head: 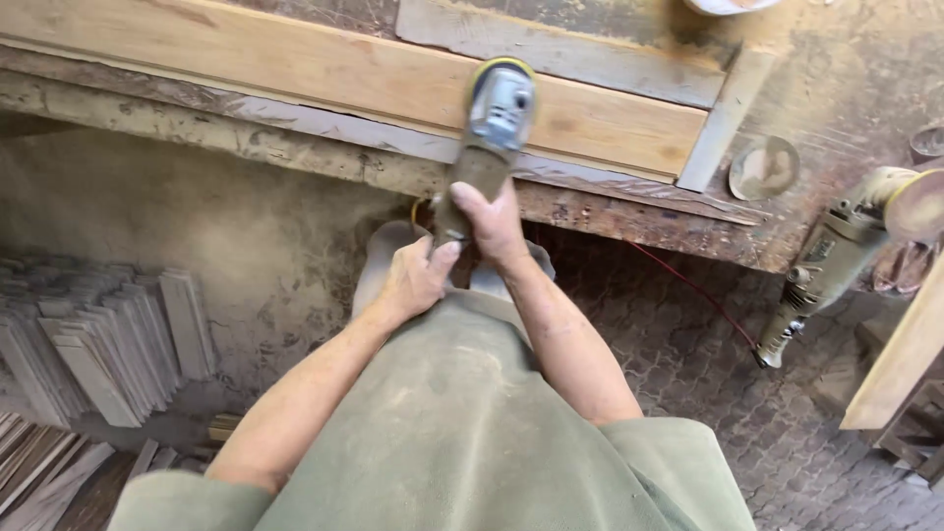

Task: Sanding wood planks using a power sander and applying glue to joins in a workshop.

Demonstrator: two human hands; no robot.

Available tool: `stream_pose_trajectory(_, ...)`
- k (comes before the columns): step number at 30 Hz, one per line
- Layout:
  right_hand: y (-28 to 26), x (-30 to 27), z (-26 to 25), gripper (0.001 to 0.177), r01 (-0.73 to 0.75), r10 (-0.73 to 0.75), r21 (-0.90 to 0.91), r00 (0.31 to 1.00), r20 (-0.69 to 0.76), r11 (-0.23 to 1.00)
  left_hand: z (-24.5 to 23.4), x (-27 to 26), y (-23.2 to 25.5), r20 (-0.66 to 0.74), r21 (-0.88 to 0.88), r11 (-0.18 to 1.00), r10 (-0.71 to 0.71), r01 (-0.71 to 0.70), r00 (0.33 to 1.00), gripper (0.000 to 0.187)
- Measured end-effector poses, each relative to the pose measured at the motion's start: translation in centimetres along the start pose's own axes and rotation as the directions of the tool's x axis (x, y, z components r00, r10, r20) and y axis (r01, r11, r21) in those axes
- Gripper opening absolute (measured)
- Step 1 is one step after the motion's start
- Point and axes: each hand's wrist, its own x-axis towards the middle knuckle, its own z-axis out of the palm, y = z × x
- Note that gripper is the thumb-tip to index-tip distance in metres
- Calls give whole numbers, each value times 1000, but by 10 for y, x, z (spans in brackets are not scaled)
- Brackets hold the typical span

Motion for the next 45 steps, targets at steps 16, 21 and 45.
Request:
stream_pose_trajectory(16,26,25,-18,35,108,-27,295,964,-265,949,-65,30,47,375,167,985,-13,-53,927,88)
stream_pose_trajectory(21,36,43,139,33,80,-66,145,993,-99,986,-153,45,-64,164,68,997,10,-21,986,83)
stream_pose_trajectory(45,95,65,411,38,25,-36,-181,998,-56,983,-412,66,-219,137,-125,990,89,-72,987,74)
